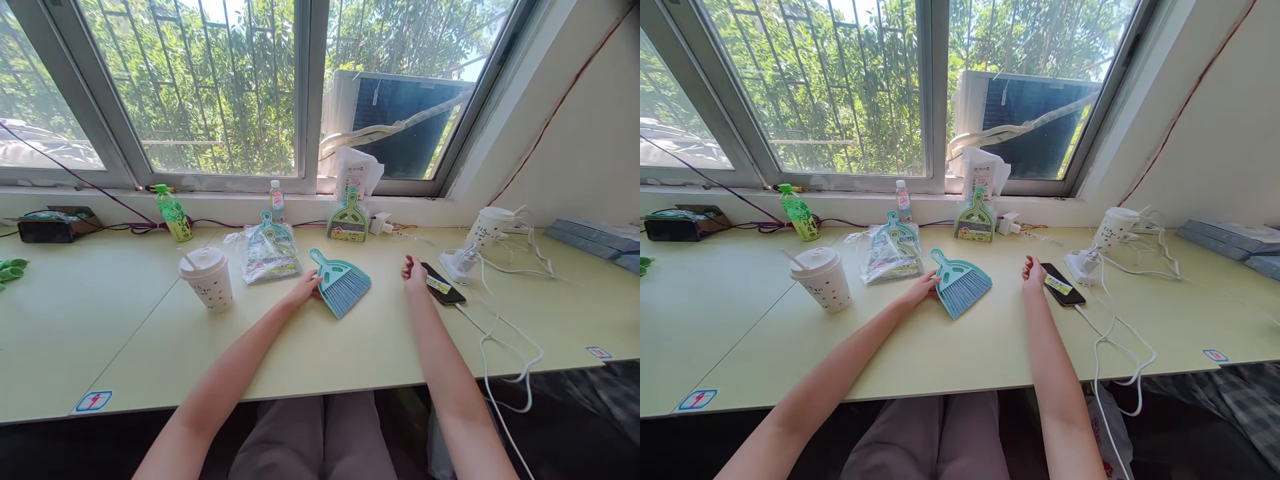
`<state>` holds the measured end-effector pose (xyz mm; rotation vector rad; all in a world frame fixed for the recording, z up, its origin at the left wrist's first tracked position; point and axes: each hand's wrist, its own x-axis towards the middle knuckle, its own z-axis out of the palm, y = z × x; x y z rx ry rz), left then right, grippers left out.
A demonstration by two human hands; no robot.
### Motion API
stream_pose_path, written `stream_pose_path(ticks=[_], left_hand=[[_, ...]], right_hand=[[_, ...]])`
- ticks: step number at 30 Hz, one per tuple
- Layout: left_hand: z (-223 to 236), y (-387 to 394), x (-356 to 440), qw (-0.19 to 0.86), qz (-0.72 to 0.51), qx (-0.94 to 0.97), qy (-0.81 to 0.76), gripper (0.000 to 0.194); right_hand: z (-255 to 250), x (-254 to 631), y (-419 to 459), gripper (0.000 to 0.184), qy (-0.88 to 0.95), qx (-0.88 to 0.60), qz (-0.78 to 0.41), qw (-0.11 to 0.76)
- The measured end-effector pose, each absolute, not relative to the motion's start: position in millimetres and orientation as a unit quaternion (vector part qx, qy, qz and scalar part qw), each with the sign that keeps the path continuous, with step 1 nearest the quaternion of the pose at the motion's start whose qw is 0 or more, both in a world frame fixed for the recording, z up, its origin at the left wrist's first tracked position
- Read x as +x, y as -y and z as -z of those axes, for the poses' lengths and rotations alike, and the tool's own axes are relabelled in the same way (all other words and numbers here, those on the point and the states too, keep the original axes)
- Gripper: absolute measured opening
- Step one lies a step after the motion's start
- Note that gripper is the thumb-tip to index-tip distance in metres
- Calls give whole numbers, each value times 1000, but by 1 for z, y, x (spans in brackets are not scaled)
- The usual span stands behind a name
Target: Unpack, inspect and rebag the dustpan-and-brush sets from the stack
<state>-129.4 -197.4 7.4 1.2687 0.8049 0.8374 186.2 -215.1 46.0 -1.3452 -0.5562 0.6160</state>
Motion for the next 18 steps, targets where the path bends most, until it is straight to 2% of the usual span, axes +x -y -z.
stream_pose_path(ticks=[2,3,5,7,10,14,16,18], left_hand=[[-7,199,-127,647,-374,562,-353,35],[-7,199,-126,642,-378,566,-353,36],[-6,202,-122,619,-388,582,-357,37],[-6,205,-119,577,-405,603,-375,38],[-6,209,-117,512,-426,634,-394,39],[-9,207,-118,478,-411,686,-365,44],[-11,202,-123,431,-423,697,-385,39],[-12,195,-131,382,-427,706,-417,32]], right_hand=[[-51,147,216,38,398,-638,-207,626],[-52,126,217,35,504,-639,-180,552],[-47,84,221,27,568,-621,-186,507],[-38,52,225,27,619,-602,-172,474],[-30,33,227,25,621,-601,-183,468],[-41,47,224,21,584,-601,-269,475],[-55,64,224,18,579,-590,-296,479],[-70,87,228,23,574,-566,-324,495]])
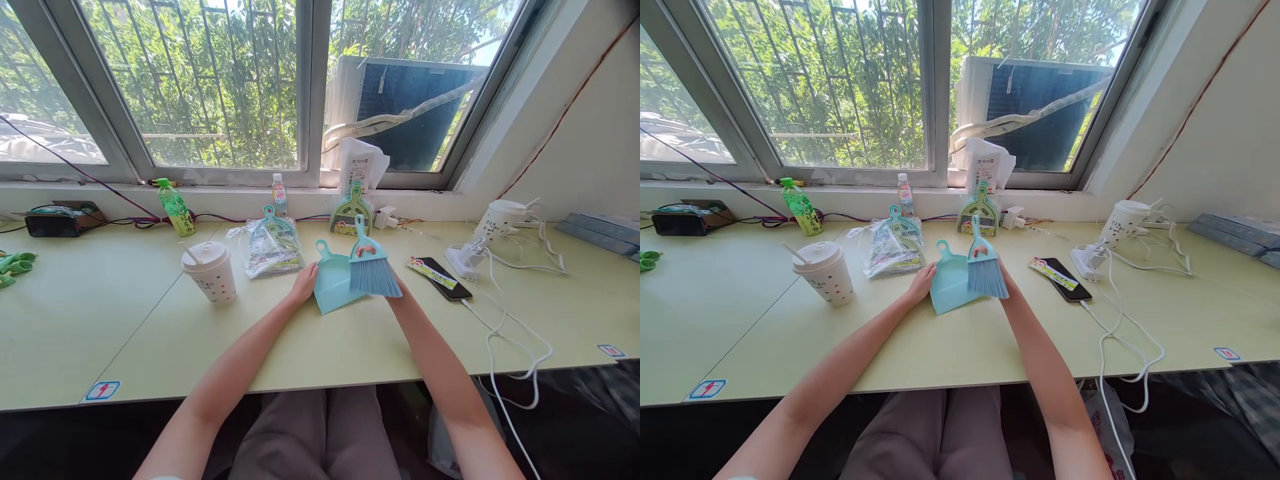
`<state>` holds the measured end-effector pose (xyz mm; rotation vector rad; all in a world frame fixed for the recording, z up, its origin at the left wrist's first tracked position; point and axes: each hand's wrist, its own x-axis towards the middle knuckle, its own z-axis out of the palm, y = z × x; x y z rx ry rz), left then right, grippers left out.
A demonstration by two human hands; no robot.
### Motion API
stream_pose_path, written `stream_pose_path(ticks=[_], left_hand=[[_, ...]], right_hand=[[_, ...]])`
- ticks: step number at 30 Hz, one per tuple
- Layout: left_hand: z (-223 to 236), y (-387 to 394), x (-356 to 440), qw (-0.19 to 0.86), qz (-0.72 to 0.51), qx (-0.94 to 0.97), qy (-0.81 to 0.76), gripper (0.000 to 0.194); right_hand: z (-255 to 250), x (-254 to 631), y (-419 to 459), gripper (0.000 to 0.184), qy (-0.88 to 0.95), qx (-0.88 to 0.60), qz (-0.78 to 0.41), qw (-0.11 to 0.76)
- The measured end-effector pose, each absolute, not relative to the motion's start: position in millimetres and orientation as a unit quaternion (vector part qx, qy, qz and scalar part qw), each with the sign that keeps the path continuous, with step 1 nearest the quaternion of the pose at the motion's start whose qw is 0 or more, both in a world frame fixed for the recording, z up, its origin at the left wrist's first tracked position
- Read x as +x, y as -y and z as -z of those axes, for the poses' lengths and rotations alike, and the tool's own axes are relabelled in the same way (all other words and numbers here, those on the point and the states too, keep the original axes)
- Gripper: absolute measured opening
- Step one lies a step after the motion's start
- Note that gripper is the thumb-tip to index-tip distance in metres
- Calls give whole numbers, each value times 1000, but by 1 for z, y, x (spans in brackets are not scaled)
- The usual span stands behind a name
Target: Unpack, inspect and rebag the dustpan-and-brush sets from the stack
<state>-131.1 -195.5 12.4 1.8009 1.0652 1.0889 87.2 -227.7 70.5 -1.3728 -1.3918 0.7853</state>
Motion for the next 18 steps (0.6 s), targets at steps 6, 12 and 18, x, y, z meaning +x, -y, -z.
stream_pose_path(ticks=[6,12,18], left_hand=[[-18,188,-152,346,-361,752,-428,27],[-26,196,-155,260,-360,755,-483,43],[-32,191,-162,184,-268,813,-482,50]], right_hand=[[-78,158,233,22,574,-666,-207,429],[-42,161,222,23,603,-787,-5,132],[-35,158,218,31,586,-801,45,113]])
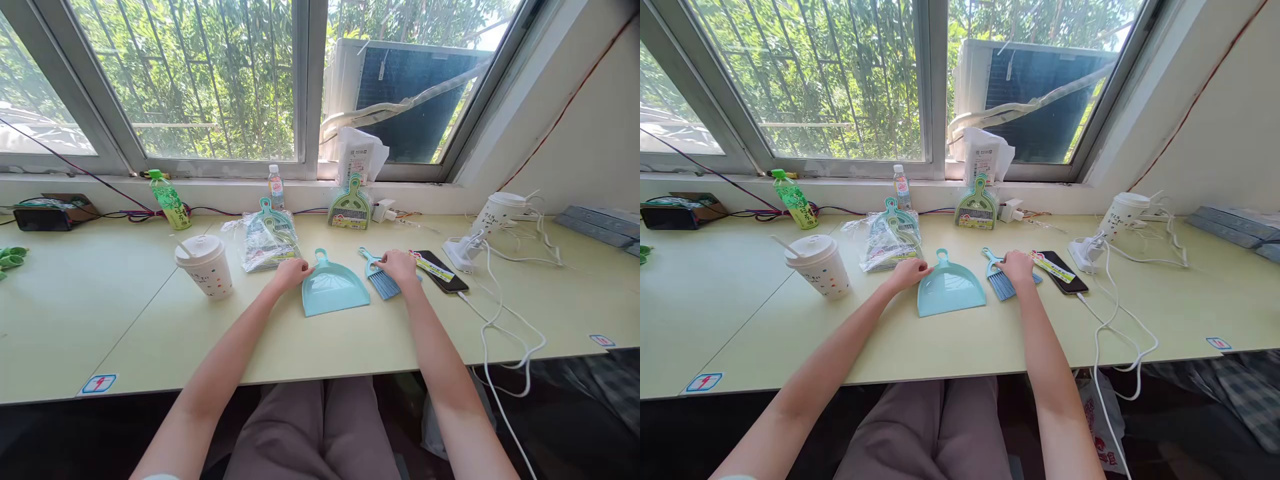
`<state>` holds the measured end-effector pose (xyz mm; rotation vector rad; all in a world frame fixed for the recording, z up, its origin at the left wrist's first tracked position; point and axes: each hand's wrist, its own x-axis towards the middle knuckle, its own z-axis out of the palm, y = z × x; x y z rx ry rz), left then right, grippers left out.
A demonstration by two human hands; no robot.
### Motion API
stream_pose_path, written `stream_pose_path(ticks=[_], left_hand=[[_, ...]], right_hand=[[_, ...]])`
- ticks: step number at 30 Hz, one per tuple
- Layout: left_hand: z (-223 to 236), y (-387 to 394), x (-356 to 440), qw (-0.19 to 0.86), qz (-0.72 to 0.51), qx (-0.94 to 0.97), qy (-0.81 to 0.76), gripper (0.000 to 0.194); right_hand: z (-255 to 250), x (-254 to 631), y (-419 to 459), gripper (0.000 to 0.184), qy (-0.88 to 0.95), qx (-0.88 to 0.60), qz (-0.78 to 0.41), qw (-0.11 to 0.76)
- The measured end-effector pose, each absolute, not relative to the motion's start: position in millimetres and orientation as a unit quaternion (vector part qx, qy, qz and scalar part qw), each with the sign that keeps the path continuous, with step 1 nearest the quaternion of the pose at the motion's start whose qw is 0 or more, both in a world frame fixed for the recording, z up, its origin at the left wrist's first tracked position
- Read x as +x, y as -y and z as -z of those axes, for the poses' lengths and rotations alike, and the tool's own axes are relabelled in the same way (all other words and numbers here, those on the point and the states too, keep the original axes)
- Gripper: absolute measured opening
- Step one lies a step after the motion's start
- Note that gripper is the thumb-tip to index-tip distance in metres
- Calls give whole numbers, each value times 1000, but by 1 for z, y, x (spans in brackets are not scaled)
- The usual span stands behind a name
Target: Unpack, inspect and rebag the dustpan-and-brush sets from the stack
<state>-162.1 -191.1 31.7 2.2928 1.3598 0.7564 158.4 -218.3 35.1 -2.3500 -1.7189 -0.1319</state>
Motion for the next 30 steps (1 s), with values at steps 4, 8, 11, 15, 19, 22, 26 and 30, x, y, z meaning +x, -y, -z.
stream_pose_path(ticks=[4,8,11,15,19,22,26,30], left_hand=[[-31,191,-164,196,-242,830,-463,49],[-29,195,-159,178,-213,831,-482,46],[-25,201,-149,184,-214,828,-485,43],[-26,218,-130,242,-231,843,-422,41],[-36,236,-120,308,-137,898,-283,31],[-40,239,-124,166,-155,932,-281,23],[-36,228,-134,-79,-197,942,-260,30],[-29,216,-138,-168,-197,943,-208,40]], right_hand=[[-33,158,217,29,585,-804,18,101],[-41,166,220,26,573,-811,21,119],[-58,173,228,27,562,-803,40,193],[-78,159,240,24,656,-718,1,234],[-80,123,247,14,784,-605,-46,127],[-75,105,248,11,810,-581,-34,75],[-70,101,246,13,820,-566,-50,75],[-68,99,244,13,831,-542,-73,99]])
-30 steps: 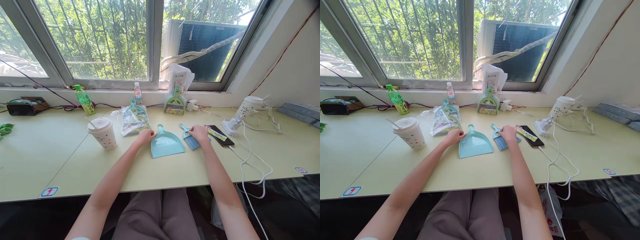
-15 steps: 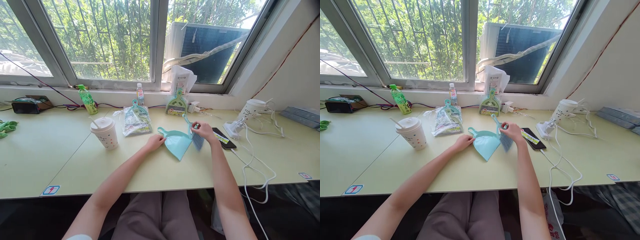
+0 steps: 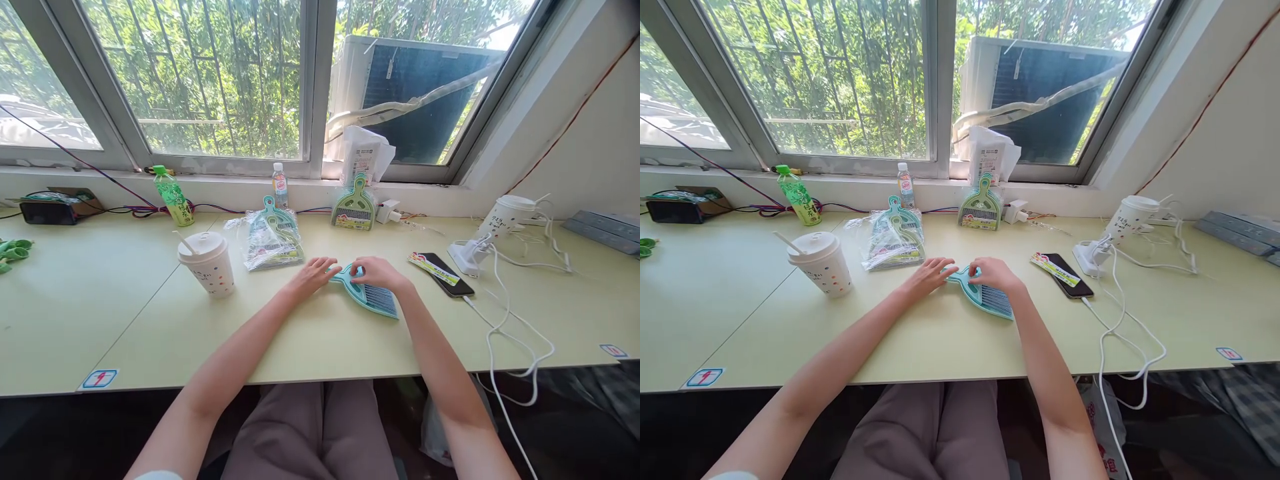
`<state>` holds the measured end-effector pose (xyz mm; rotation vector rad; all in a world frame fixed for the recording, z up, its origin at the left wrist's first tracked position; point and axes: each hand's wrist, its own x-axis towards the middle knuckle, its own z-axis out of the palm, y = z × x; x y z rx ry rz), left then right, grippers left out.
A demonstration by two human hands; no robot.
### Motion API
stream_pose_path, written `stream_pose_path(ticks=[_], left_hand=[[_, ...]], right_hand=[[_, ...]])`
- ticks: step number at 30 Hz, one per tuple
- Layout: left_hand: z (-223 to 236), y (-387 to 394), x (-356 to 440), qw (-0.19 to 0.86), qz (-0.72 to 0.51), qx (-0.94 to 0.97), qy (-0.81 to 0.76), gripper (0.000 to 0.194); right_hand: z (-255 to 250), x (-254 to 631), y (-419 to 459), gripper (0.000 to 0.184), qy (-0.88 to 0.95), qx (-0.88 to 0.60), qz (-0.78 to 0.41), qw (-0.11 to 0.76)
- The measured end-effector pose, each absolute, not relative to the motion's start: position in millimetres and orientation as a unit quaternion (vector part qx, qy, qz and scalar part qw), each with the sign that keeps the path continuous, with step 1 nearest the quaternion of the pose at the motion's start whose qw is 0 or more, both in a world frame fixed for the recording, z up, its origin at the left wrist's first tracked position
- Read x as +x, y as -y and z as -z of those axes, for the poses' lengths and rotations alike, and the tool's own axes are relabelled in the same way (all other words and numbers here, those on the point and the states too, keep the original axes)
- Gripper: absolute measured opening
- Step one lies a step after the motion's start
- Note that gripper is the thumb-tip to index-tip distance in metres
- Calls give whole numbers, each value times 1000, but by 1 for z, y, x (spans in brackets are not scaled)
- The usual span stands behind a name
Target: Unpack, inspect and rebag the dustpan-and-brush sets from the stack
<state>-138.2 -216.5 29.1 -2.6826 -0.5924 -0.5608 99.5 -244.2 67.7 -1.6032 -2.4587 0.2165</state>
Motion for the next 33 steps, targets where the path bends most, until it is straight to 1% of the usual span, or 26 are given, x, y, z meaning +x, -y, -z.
stream_pose_path(ticks=[2,5,10,14,18,22,23,25,27,28,29,31,32,33], left_hand=[[-27,215,-138,173,181,-955,162,38],[-23,216,-138,146,175,-966,119,35],[-15,219,-133,114,183,-959,186,41],[-9,218,-127,101,171,-954,223,42],[-4,216,-125,61,199,-950,234,38],[-5,214,-128,43,218,-949,224,40],[-7,215,-129,36,238,-942,232,41],[-14,216,-128,10,318,-906,278,40],[-20,218,-125,-67,428,-832,348,42],[-23,219,-122,-140,467,-788,374,48],[-25,221,-119,-238,480,-750,388,53],[-26,226,-113,-454,426,-687,375,58],[-26,228,-110,-538,382,-661,357,58],[-25,229,-109,-595,349,-638,341,57]], right_hand=[[-66,97,244,13,835,-533,-84,110],[-64,94,242,14,837,-523,-103,122],[-60,97,236,13,832,-518,-143,141],[-58,99,231,14,826,-525,-153,133],[-58,98,231,15,822,-535,-152,119],[-57,96,234,14,817,-540,-149,135],[-56,94,235,14,812,-546,-143,147],[-54,88,236,13,788,-575,-116,186],[-51,79,235,14,743,-616,-83,249],[-50,74,234,15,714,-634,-70,289],[-48,68,232,16,685,-648,-60,329],[-44,59,228,18,643,-655,-53,393],[-43,57,226,19,638,-648,-59,411],[-42,58,224,21,641,-638,-73,421]])
